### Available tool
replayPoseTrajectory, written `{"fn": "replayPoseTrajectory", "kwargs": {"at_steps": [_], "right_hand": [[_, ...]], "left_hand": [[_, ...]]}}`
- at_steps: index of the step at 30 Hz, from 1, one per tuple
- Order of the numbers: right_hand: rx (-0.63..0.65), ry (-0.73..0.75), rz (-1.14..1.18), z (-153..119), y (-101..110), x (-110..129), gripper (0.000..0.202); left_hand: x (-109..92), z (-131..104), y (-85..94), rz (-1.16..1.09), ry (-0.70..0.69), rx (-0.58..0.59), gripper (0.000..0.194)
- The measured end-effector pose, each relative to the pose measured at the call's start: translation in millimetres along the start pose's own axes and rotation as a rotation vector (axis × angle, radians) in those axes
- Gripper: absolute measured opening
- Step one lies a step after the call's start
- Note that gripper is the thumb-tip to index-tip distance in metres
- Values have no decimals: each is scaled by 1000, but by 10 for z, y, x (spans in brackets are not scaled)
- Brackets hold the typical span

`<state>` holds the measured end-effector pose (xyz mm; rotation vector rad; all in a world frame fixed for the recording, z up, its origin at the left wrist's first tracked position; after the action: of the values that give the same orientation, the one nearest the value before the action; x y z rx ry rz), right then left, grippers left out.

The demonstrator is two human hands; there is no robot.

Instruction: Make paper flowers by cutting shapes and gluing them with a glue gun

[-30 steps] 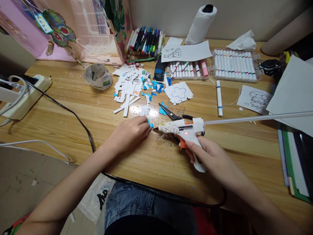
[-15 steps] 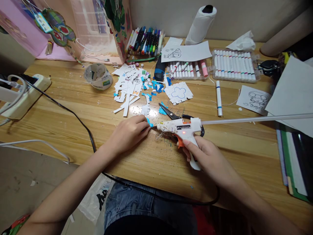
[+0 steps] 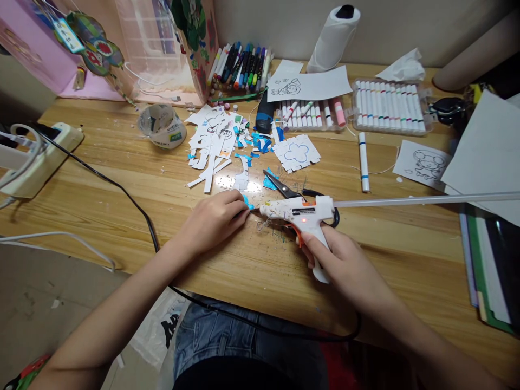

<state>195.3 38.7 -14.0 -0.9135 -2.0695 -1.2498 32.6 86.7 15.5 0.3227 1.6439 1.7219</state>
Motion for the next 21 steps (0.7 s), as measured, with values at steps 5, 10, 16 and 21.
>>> {"fn": "replayPoseTrajectory", "kwargs": {"at_steps": [5,10,16,21], "right_hand": [[-11,2,-19,8,-2,11,39],[-10,6,-28,3,9,25,39],[-13,25,-15,1,21,44,39],[-6,18,0,3,6,31,39]], "left_hand": [[-6,-2,14,8,-3,0,23],[-9,0,15,2,0,-1,23],[-9,-2,15,-10,-1,1,23],[-5,-3,13,-10,4,7,23]]}}
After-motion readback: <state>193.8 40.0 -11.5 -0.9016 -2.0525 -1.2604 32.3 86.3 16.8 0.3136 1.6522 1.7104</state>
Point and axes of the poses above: each hand's wrist, its own z-axis towards the middle knuckle, its own y-axis out of the back of the hand, x = y × z, the point moved 9 cm from there along z, towards the middle knuckle, and after that the axes turned 3 degrees about z, right-handed, at the moved point
